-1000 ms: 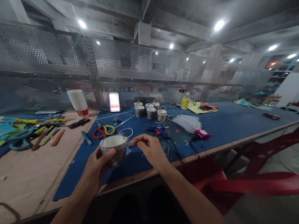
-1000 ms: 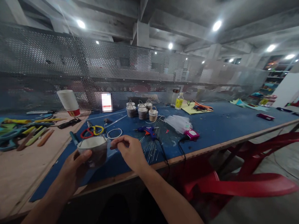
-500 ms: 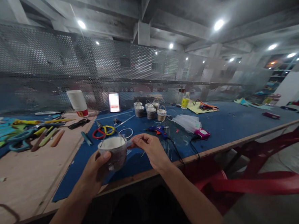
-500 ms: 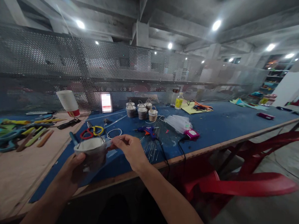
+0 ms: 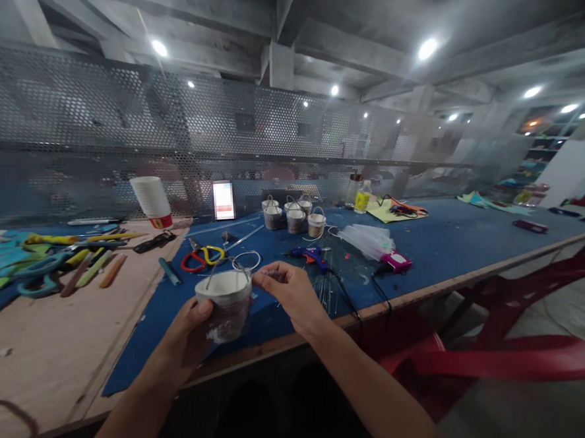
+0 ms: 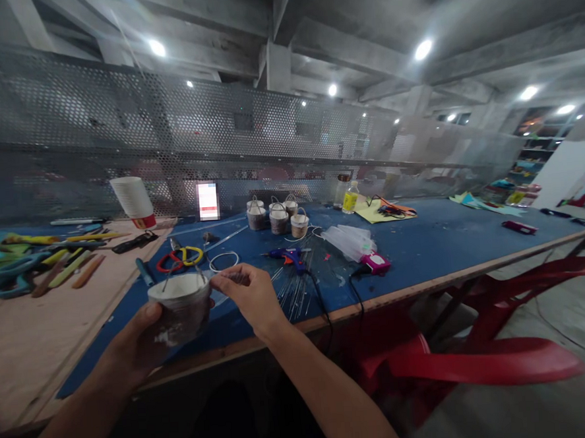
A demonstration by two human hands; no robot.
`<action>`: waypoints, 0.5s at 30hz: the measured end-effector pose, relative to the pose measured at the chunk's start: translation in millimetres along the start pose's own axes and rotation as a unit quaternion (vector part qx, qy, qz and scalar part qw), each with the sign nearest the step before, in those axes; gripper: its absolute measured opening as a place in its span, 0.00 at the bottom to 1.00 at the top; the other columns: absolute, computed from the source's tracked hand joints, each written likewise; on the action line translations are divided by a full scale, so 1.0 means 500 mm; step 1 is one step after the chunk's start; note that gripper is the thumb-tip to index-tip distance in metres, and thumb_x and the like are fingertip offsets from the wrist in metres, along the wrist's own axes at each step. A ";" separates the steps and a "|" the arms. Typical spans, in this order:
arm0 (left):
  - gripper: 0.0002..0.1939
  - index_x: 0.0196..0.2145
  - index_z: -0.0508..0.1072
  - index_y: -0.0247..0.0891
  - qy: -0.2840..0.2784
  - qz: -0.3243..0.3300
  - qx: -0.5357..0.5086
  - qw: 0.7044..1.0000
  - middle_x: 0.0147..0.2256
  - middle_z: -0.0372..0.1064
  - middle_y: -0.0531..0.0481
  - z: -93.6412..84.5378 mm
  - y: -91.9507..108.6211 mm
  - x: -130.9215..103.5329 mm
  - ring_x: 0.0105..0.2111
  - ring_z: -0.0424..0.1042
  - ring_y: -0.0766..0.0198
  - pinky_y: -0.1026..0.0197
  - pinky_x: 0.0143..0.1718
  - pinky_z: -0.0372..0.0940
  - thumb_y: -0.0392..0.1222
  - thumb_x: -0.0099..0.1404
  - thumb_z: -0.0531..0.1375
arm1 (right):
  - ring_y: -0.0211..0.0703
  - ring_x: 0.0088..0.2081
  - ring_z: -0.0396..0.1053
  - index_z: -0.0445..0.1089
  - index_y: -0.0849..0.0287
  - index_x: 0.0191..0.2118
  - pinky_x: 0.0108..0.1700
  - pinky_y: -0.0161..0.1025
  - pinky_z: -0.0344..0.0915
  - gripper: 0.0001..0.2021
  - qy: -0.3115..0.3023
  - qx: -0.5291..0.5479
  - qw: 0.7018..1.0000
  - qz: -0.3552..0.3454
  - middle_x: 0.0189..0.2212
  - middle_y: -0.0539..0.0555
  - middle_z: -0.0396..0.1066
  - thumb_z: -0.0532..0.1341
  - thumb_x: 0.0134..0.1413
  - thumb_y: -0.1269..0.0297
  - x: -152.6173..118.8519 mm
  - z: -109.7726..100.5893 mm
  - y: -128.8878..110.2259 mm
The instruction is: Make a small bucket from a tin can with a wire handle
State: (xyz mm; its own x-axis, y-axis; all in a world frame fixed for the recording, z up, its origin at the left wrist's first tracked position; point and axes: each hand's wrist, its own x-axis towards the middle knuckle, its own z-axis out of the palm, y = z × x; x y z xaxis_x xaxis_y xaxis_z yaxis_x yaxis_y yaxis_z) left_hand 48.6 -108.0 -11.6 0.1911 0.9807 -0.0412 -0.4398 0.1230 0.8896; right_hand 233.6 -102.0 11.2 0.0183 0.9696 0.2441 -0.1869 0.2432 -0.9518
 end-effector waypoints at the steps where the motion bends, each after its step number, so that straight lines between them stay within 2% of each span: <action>1: 0.32 0.50 0.80 0.39 -0.004 -0.003 -0.004 1.000 0.41 0.82 0.39 -0.002 -0.001 0.001 0.49 0.77 0.35 0.43 0.47 0.74 0.56 0.50 0.71 | 0.44 0.37 0.75 0.76 0.57 0.32 0.47 0.43 0.71 0.13 -0.005 0.005 1.000 0.002 0.32 0.52 0.79 0.72 0.46 0.53 0.000 0.000 -0.001; 8: 0.28 0.47 0.81 0.40 -0.069 -0.020 -0.005 0.997 0.41 0.81 0.39 -0.013 0.002 0.014 0.50 0.76 0.36 0.44 0.47 0.74 0.58 0.52 0.71 | 0.45 0.40 0.75 0.76 0.56 0.34 0.49 0.46 0.70 0.16 -0.041 0.054 0.998 0.005 0.37 0.55 0.79 0.73 0.45 0.50 0.008 0.001 0.010; 15: 0.29 0.50 0.79 0.40 -0.044 0.014 -0.003 0.999 0.44 0.81 0.39 0.011 0.013 0.008 0.50 0.77 0.40 0.47 0.47 0.75 0.55 0.54 0.71 | 0.44 0.39 0.74 0.75 0.56 0.33 0.48 0.43 0.70 0.18 0.003 0.041 0.999 0.007 0.37 0.54 0.79 0.74 0.41 0.50 0.012 0.003 0.020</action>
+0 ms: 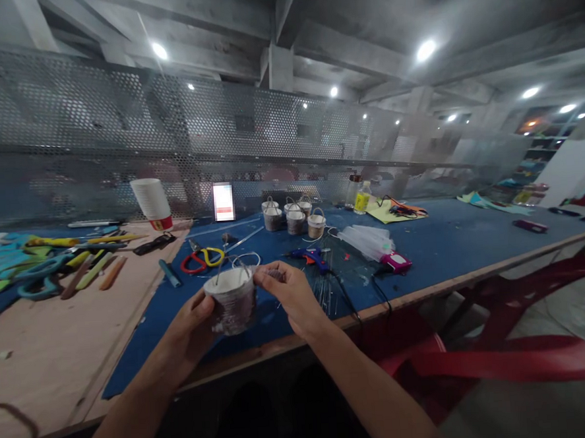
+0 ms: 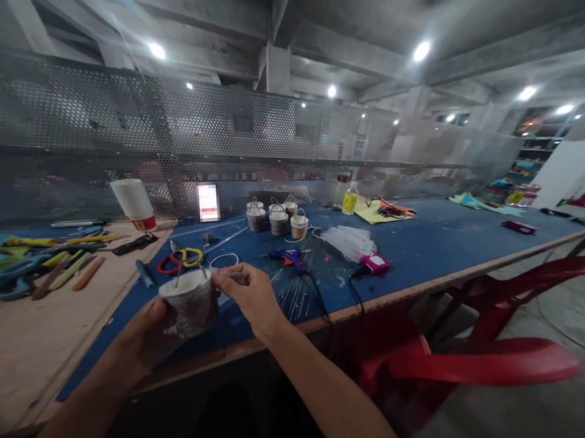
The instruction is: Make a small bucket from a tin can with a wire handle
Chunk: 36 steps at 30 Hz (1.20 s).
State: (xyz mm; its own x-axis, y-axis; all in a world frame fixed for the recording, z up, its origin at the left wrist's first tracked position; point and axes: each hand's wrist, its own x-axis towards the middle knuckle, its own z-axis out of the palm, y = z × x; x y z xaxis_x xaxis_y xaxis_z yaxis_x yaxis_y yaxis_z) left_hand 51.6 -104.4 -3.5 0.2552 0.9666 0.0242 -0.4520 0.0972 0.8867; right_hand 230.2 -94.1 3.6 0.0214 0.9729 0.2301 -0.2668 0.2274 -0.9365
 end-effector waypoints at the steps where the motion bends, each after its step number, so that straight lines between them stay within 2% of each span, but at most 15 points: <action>1: 0.29 0.50 0.79 0.40 0.009 0.008 0.002 1.000 0.45 0.81 0.39 0.004 0.001 -0.001 0.50 0.77 0.40 0.47 0.47 0.75 0.54 0.54 0.71 | 0.44 0.39 0.74 0.74 0.57 0.34 0.48 0.43 0.70 0.17 0.004 0.002 1.000 -0.004 0.37 0.54 0.79 0.74 0.42 0.50 0.000 0.001 0.000; 7: 0.27 0.51 0.78 0.41 0.101 0.057 0.033 0.993 0.49 0.80 0.42 0.014 -0.005 0.001 0.50 0.77 0.43 0.51 0.47 0.75 0.52 0.56 0.71 | 0.44 0.42 0.75 0.73 0.57 0.33 0.48 0.41 0.70 0.13 0.033 -0.016 0.998 -0.043 0.41 0.55 0.78 0.71 0.47 0.55 -0.001 0.004 0.001; 9: 0.27 0.50 0.79 0.38 0.105 0.078 0.046 0.990 0.50 0.79 0.41 0.013 -0.011 0.003 0.51 0.76 0.42 0.51 0.49 0.73 0.53 0.56 0.70 | 0.44 0.42 0.75 0.74 0.57 0.34 0.48 0.41 0.70 0.12 0.036 -0.028 0.997 -0.061 0.42 0.55 0.78 0.71 0.48 0.55 -0.003 0.006 0.003; 13: 0.32 0.50 0.79 0.38 0.111 0.135 0.122 0.977 0.51 0.79 0.42 0.013 -0.017 0.008 0.56 0.72 0.42 0.51 0.56 0.68 0.52 0.48 0.75 | 0.45 0.44 0.74 0.74 0.56 0.33 0.52 0.43 0.68 0.10 0.037 -0.072 0.991 -0.105 0.42 0.54 0.77 0.71 0.49 0.57 -0.014 0.013 0.003; 16: 0.32 0.50 0.79 0.41 0.134 0.131 0.173 0.967 0.50 0.79 0.44 0.014 -0.015 0.012 0.55 0.72 0.43 0.49 0.58 0.65 0.52 0.47 0.75 | 0.45 0.45 0.73 0.74 0.55 0.32 0.53 0.43 0.67 0.07 0.044 -0.101 0.984 -0.137 0.40 0.53 0.76 0.70 0.51 0.59 -0.022 0.018 -0.001; 22: 0.32 0.50 0.79 0.37 0.124 0.116 0.144 0.975 0.48 0.80 0.41 0.011 -0.017 0.014 0.57 0.70 0.39 0.46 0.55 0.68 0.53 0.49 0.74 | 0.44 0.43 0.74 0.72 0.55 0.33 0.52 0.43 0.68 0.08 0.066 -0.103 0.980 -0.154 0.37 0.52 0.77 0.69 0.53 0.59 -0.030 0.021 -0.001; 29: 0.25 0.44 0.80 0.37 0.102 0.094 0.111 0.984 0.45 0.80 0.42 0.011 -0.016 0.010 0.49 0.76 0.45 0.54 0.48 0.72 0.53 0.51 0.74 | 0.45 0.46 0.73 0.71 0.53 0.32 0.54 0.45 0.67 0.07 0.070 -0.122 0.969 -0.202 0.41 0.53 0.75 0.68 0.56 0.60 -0.036 0.022 -0.001; 36: 0.24 0.45 0.80 0.38 0.089 0.089 0.093 0.988 0.45 0.80 0.43 0.010 -0.015 0.010 0.50 0.75 0.45 0.51 0.51 0.71 0.51 0.52 0.73 | 0.44 0.44 0.75 0.72 0.54 0.32 0.53 0.44 0.69 0.06 0.055 -0.100 0.971 -0.208 0.38 0.52 0.77 0.68 0.56 0.61 -0.043 0.022 -0.014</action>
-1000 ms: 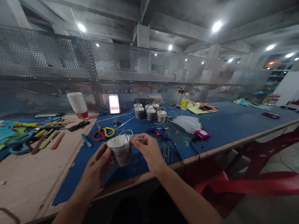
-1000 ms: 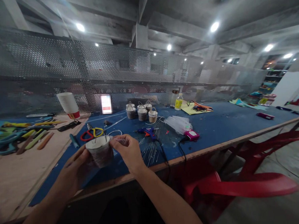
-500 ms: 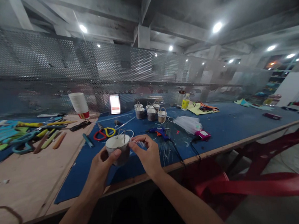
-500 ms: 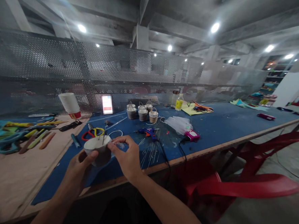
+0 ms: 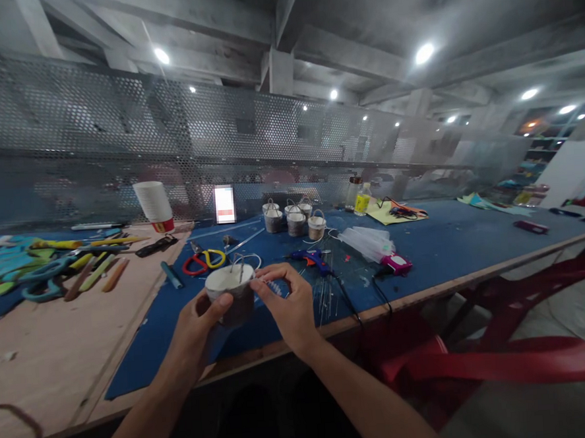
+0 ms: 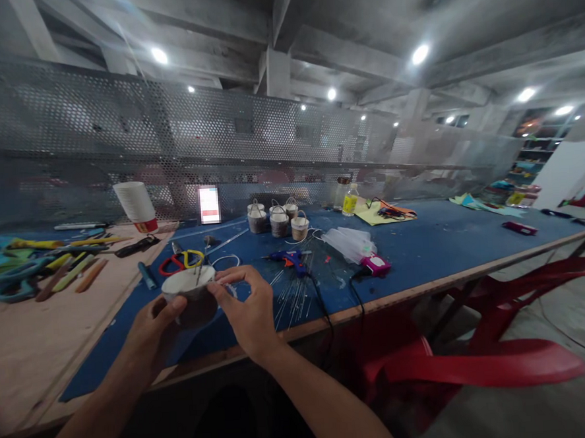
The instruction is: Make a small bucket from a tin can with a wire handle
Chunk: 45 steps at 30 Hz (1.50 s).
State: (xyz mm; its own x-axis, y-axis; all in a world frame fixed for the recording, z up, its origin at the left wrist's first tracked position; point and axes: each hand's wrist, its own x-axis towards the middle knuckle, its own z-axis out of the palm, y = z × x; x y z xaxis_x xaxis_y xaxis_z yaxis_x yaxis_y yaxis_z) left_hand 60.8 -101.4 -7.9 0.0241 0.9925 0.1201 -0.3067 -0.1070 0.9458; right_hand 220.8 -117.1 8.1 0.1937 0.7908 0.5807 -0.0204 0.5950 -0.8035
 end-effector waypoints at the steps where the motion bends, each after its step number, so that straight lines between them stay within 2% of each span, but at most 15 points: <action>1: 0.25 0.45 0.80 0.38 0.001 0.003 -0.004 1.000 0.44 0.80 0.43 0.000 -0.001 0.001 0.50 0.76 0.45 0.51 0.51 0.70 0.51 0.52 0.73 | 0.44 0.44 0.75 0.72 0.54 0.32 0.53 0.44 0.69 0.06 -0.001 0.003 1.000 -0.001 0.38 0.52 0.77 0.68 0.56 0.61 0.000 0.000 -0.002; 8: 0.29 0.47 0.80 0.39 0.009 0.003 0.013 1.000 0.42 0.81 0.43 -0.005 -0.004 0.006 0.50 0.76 0.42 0.45 0.52 0.71 0.53 0.49 0.74 | 0.45 0.44 0.76 0.74 0.53 0.35 0.52 0.43 0.69 0.06 -0.005 -0.024 1.000 0.012 0.37 0.52 0.78 0.68 0.57 0.59 0.001 -0.006 -0.007; 15: 0.27 0.46 0.80 0.37 -0.013 0.016 0.027 0.999 0.46 0.80 0.42 -0.009 -0.009 0.007 0.51 0.75 0.43 0.49 0.55 0.68 0.53 0.50 0.73 | 0.44 0.40 0.75 0.75 0.56 0.35 0.48 0.42 0.70 0.08 0.001 -0.022 0.999 0.027 0.35 0.51 0.78 0.68 0.55 0.58 0.007 -0.007 -0.005; 22: 0.30 0.43 0.82 0.36 0.021 0.027 0.030 0.999 0.42 0.81 0.40 0.002 0.001 0.002 0.49 0.75 0.38 0.43 0.53 0.70 0.54 0.45 0.74 | 0.43 0.36 0.73 0.77 0.55 0.34 0.43 0.40 0.69 0.08 -0.010 -0.013 0.998 0.066 0.32 0.50 0.77 0.71 0.51 0.57 0.015 -0.011 -0.001; 28: 0.30 0.44 0.81 0.34 0.015 0.012 0.009 1.000 0.41 0.81 0.39 -0.006 -0.005 0.004 0.50 0.75 0.37 0.45 0.50 0.71 0.54 0.46 0.74 | 0.41 0.34 0.70 0.77 0.55 0.33 0.41 0.40 0.67 0.11 -0.025 0.076 0.989 0.124 0.30 0.49 0.75 0.73 0.47 0.56 0.020 -0.009 0.018; 32: 0.26 0.42 0.82 0.35 0.001 -0.007 -0.024 1.000 0.40 0.82 0.40 -0.004 -0.009 0.000 0.48 0.77 0.39 0.48 0.49 0.72 0.51 0.48 0.74 | 0.40 0.33 0.69 0.76 0.56 0.32 0.41 0.39 0.66 0.12 -0.028 0.147 0.974 0.172 0.29 0.48 0.73 0.74 0.43 0.58 0.022 -0.004 0.021; 36: 0.27 0.45 0.81 0.34 -0.018 -0.013 -0.054 0.998 0.42 0.82 0.38 -0.004 -0.008 0.000 0.48 0.77 0.39 0.46 0.50 0.72 0.50 0.49 0.74 | 0.39 0.33 0.67 0.76 0.56 0.31 0.41 0.39 0.64 0.12 -0.022 0.173 0.965 0.194 0.29 0.48 0.72 0.75 0.42 0.59 0.022 -0.002 0.021; 45: 0.23 0.47 0.81 0.37 -0.066 -0.039 -0.097 0.992 0.42 0.82 0.39 -0.011 -0.016 0.006 0.48 0.78 0.40 0.43 0.51 0.72 0.48 0.55 0.71 | 0.40 0.34 0.66 0.76 0.57 0.31 0.44 0.40 0.63 0.11 0.004 0.181 0.965 0.188 0.29 0.49 0.71 0.74 0.44 0.58 0.016 0.010 0.042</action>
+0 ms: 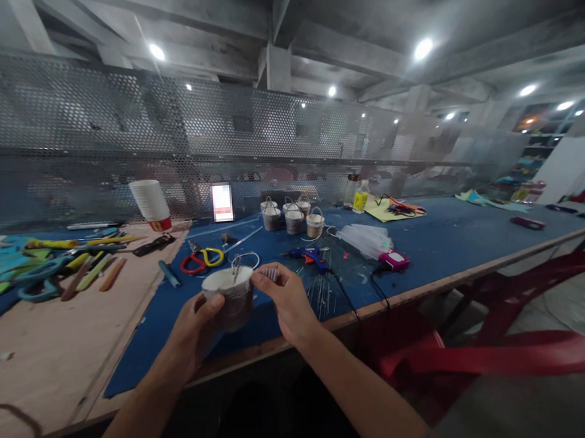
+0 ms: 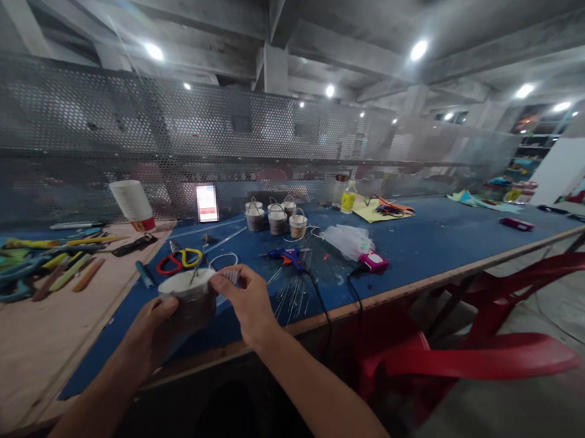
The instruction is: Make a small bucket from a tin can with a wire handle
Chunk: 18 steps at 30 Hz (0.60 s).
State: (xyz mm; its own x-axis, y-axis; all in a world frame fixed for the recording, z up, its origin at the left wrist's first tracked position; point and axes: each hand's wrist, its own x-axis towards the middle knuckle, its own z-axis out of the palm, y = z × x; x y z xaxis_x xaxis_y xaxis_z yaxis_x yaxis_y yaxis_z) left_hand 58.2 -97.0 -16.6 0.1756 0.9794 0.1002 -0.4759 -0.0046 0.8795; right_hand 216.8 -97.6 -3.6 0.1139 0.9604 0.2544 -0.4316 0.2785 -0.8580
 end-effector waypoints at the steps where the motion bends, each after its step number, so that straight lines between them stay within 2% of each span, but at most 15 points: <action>1: 0.23 0.47 0.81 0.37 -0.004 -0.001 -0.002 1.000 0.42 0.82 0.38 0.000 -0.001 0.001 0.48 0.78 0.39 0.43 0.51 0.72 0.49 0.55 0.71 | 0.40 0.33 0.65 0.76 0.57 0.31 0.43 0.40 0.62 0.11 0.003 0.005 1.000 0.002 0.29 0.49 0.71 0.74 0.44 0.57 0.000 0.001 0.002; 6: 0.23 0.45 0.81 0.35 -0.010 -0.005 -0.008 1.000 0.42 0.82 0.37 0.004 0.001 -0.003 0.48 0.78 0.38 0.42 0.50 0.73 0.50 0.55 0.70 | 0.40 0.33 0.65 0.75 0.58 0.31 0.43 0.40 0.62 0.12 0.017 0.023 0.999 0.018 0.28 0.50 0.71 0.73 0.44 0.57 -0.003 0.004 0.012; 13: 0.22 0.45 0.81 0.34 0.002 -0.029 -0.011 1.000 0.42 0.82 0.37 0.015 0.010 -0.013 0.46 0.78 0.39 0.45 0.47 0.74 0.50 0.55 0.69 | 0.40 0.32 0.65 0.73 0.58 0.28 0.41 0.38 0.63 0.12 0.023 -0.007 1.000 0.016 0.27 0.49 0.71 0.73 0.43 0.57 -0.004 0.001 0.009; 18: 0.21 0.43 0.83 0.36 0.011 -0.047 -0.011 0.999 0.42 0.82 0.39 0.003 0.000 -0.004 0.48 0.78 0.39 0.47 0.49 0.73 0.52 0.55 0.69 | 0.39 0.31 0.64 0.73 0.58 0.28 0.38 0.37 0.63 0.10 0.023 -0.005 0.999 0.024 0.26 0.49 0.70 0.71 0.43 0.60 0.000 -0.001 0.011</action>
State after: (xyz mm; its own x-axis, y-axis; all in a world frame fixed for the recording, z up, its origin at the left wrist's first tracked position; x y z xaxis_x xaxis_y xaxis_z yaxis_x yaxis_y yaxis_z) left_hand 59.1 -99.2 -16.4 0.2018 0.9794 0.0078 -0.4776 0.0915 0.8738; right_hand 215.0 -96.0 -8.4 0.1350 0.9719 0.1929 -0.4286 0.2328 -0.8730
